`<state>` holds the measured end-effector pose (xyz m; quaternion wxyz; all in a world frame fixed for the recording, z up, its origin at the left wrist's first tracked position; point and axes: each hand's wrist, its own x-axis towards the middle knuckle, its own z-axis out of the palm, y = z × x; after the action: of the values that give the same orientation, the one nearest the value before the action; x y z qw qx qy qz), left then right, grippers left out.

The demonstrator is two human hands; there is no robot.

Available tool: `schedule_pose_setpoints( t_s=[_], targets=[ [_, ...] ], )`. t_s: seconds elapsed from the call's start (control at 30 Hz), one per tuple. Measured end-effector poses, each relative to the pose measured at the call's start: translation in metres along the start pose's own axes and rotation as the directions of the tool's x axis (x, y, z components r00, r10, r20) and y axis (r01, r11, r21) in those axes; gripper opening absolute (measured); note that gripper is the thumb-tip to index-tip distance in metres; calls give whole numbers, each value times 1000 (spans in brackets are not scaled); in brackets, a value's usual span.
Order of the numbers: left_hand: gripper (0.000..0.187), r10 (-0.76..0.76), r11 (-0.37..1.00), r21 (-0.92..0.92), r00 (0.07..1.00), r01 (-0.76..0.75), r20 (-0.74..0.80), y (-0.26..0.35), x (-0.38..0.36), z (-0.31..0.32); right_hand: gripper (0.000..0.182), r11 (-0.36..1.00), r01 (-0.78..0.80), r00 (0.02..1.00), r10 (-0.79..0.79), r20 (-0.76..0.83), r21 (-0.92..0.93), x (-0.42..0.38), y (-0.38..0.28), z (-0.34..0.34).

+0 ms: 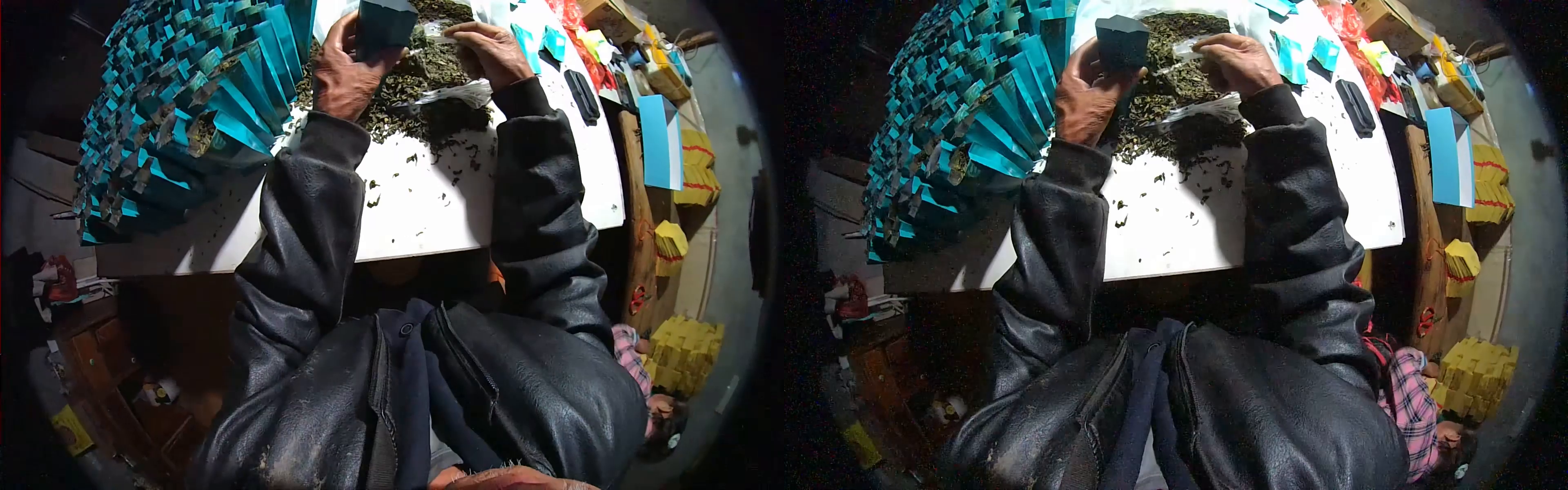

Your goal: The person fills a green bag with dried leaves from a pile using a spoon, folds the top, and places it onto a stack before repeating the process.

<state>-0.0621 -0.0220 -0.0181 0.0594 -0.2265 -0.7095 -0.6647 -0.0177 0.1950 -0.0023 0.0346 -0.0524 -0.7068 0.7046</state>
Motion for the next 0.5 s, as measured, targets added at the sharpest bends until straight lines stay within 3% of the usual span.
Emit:
schedule_pose_setpoints(
  t_s=[0.07, 0.1, 0.13, 0.23, 0.33, 0.4, 0.47, 0.5],
  targets=[
    [60, 171, 985, 10, 982, -172, 81, -4, 1, 0, 17, 997, 36, 999, -33, -43, 66, -1, -5, -8],
    [63, 186, 982, -41, 977, -183, 100, -3, 1, 2, 18, 991, 98, 994, -102, 36, 92, -1, -5, -18],
    [63, 186, 982, -40, 977, -182, 101, -5, 1, 3, 20, 991, 91, 996, -89, -19, 97, -1, -7, -22],
    [67, 148, 980, 106, 977, -166, 156, -6, -1, 6, 18, 968, 156, 984, -170, 55, 196, -4, -19, -38],
    [68, 120, 981, 133, 977, -144, 176, -1, -3, 7, 18, 955, 167, 986, -163, -39, 245, -9, -28, -41],
    [68, 131, 975, 153, 976, -158, 172, 1, -5, 9, 17, 960, 170, 984, -154, -87, 223, -16, -37, -41],
    [68, 143, 969, 174, 975, -172, 169, 5, -7, 10, 21, 985, 161, 978, -150, -145, 69, -31, -58, -32],
    [68, 102, 974, 181, 979, -134, 176, 7, -8, 10, 21, 930, 331, 934, -347, -84, -161, -43, -67, -22]
  ],
)
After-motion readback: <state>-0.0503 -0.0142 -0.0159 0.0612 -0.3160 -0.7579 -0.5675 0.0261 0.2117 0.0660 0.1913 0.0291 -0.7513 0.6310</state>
